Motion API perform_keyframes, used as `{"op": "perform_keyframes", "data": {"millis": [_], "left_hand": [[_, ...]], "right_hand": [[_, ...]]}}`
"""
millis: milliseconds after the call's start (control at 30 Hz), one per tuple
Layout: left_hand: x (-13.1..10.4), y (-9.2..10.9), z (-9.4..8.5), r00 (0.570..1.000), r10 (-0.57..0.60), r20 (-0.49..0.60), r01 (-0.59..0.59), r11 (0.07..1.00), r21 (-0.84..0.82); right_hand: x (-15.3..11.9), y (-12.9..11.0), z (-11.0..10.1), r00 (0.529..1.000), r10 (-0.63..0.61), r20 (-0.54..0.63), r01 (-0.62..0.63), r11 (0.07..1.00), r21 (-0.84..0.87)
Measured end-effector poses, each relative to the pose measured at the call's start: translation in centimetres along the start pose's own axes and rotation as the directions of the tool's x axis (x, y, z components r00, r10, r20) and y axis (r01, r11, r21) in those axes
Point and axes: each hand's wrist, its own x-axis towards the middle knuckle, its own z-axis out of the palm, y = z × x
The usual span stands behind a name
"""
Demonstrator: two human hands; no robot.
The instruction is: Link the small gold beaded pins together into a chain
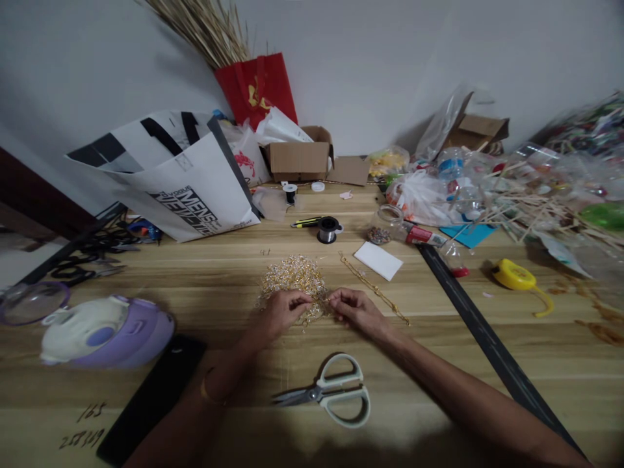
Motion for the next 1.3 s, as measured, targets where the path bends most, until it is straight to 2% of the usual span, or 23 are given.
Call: {"op": "perform_keyframes", "data": {"millis": [267,467,633,767,933,1133,1300], "left_hand": [[0.0,0.0,-0.5,0.998,0.052,-0.041,-0.046,0.989,0.143],[0.0,0.2,-0.4,0.998,0.014,-0.061,-0.015,1.0,-0.006],[-0.1,0.2,0.1,1.0,0.005,0.029,-0.002,0.995,-0.1],[-0.4,0.3,0.6,0.995,-0.004,0.098,0.015,0.994,-0.112],[-0.8,0.5,1.3,0.988,-0.011,0.154,0.012,1.0,-0.006],[-1.4,0.9,1.5,0.966,0.14,0.217,-0.194,0.947,0.255],[-1.7,0.9,1.6,0.939,0.198,0.283,-0.295,0.886,0.358]], "right_hand": [[-0.1,-0.4,0.0,0.998,0.058,0.014,-0.059,0.998,0.031],[0.1,0.1,-0.1,0.998,0.056,0.036,-0.058,0.998,0.037],[0.0,0.1,-0.1,0.998,0.041,0.05,-0.042,0.999,0.033],[-0.1,0.1,0.0,0.997,0.037,0.071,-0.046,0.991,0.126],[0.0,-0.1,0.0,0.993,0.059,0.098,-0.085,0.952,0.293],[0.0,-0.5,-0.1,0.993,0.061,0.105,-0.097,0.92,0.38],[-0.1,-1.0,-0.3,0.995,0.045,0.094,-0.078,0.915,0.395]]}}
